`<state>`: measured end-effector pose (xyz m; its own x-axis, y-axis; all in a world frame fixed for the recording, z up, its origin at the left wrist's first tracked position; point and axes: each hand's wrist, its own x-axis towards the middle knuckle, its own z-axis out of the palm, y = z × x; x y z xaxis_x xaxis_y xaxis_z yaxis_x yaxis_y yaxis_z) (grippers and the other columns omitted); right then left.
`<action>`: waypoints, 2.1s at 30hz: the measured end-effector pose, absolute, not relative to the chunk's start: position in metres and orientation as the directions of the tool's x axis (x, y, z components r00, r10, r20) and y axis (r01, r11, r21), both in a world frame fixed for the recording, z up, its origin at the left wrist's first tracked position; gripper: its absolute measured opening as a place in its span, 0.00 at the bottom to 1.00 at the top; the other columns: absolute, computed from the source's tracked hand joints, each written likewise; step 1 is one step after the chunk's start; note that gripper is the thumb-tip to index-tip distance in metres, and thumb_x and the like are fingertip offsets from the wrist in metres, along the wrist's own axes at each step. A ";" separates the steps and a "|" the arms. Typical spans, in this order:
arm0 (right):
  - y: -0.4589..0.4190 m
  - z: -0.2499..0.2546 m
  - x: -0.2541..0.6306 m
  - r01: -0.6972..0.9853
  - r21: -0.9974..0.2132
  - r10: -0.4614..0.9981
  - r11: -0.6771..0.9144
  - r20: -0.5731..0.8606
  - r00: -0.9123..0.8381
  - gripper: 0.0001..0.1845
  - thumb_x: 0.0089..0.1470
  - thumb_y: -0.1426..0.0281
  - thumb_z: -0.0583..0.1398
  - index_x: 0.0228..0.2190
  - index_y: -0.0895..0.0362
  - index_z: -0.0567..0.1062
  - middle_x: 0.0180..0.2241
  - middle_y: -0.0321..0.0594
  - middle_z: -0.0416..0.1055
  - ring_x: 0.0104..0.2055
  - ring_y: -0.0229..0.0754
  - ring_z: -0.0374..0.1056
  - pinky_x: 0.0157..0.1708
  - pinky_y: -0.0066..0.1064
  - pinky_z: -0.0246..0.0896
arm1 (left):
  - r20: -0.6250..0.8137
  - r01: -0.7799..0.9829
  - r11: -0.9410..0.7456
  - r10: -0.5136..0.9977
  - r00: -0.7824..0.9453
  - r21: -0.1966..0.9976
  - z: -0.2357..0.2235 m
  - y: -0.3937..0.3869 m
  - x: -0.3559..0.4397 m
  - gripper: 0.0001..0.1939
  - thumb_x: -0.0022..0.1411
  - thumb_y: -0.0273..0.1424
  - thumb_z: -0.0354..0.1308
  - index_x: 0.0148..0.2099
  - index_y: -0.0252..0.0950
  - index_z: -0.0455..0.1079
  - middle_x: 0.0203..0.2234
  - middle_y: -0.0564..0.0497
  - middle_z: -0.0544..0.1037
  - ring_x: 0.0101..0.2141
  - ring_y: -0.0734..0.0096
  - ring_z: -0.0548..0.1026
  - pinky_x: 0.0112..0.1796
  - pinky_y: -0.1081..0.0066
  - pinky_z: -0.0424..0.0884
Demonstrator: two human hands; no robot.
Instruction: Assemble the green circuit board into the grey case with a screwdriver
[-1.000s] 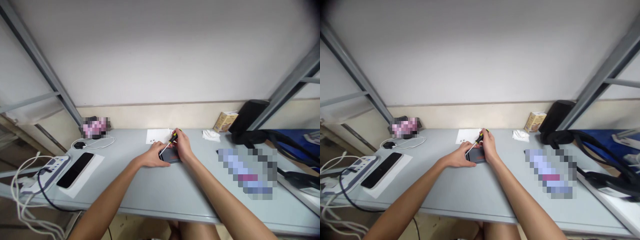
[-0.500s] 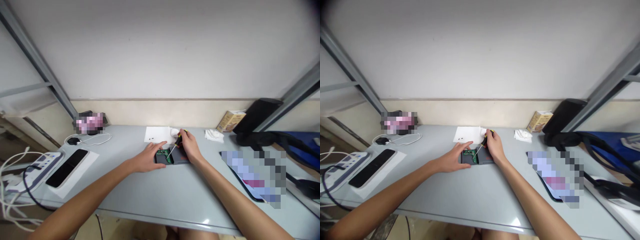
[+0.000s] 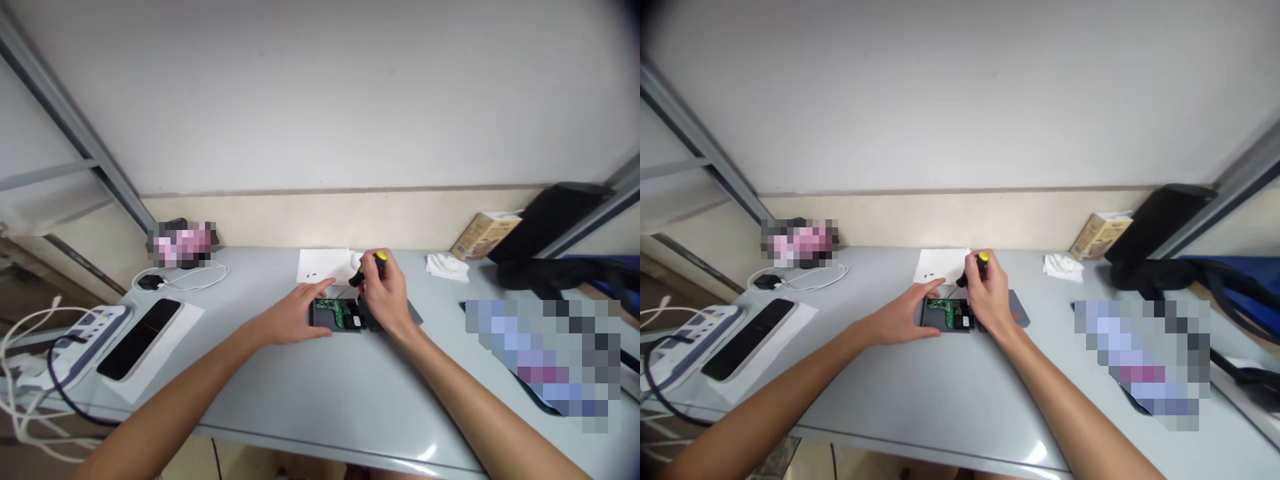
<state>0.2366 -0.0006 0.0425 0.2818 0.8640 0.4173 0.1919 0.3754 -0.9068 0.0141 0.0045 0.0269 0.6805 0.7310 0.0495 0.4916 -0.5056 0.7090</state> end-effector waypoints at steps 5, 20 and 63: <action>-0.014 0.040 0.242 0.238 -0.864 0.822 0.444 0.498 0.275 0.18 0.65 0.53 0.57 0.30 0.52 0.69 0.23 0.32 0.63 0.23 0.37 0.59 0.27 0.31 0.56 | 0.070 0.469 -0.556 0.692 0.718 0.686 0.029 0.007 0.013 0.46 0.62 0.42 0.69 0.76 0.48 0.52 0.62 0.43 0.70 0.61 0.48 0.69 0.64 0.50 0.64; -0.021 0.033 0.245 0.406 -0.436 0.503 0.803 0.861 -0.071 0.06 0.63 0.74 0.58 0.33 0.52 0.68 0.25 0.32 0.64 0.23 0.35 0.58 0.24 0.29 0.54 | 0.199 0.406 -0.685 0.624 0.755 0.605 0.017 0.011 0.011 0.39 0.63 0.46 0.69 0.71 0.44 0.60 0.62 0.40 0.71 0.61 0.48 0.70 0.63 0.49 0.65; -0.022 0.037 0.244 0.510 -0.466 0.548 0.723 0.836 -0.014 0.08 0.63 0.72 0.57 0.30 0.52 0.68 0.23 0.30 0.67 0.20 0.34 0.59 0.23 0.28 0.56 | 0.228 0.401 -0.756 0.574 0.787 0.517 0.020 0.010 0.014 0.32 0.65 0.41 0.67 0.68 0.44 0.63 0.56 0.43 0.73 0.58 0.53 0.72 0.61 0.53 0.68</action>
<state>0.2441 -0.0220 0.0371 -0.0141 0.5483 0.8361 0.5098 0.7233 -0.4658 0.0139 0.0103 0.0200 0.7868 0.5736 0.2278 0.4013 -0.7559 0.5173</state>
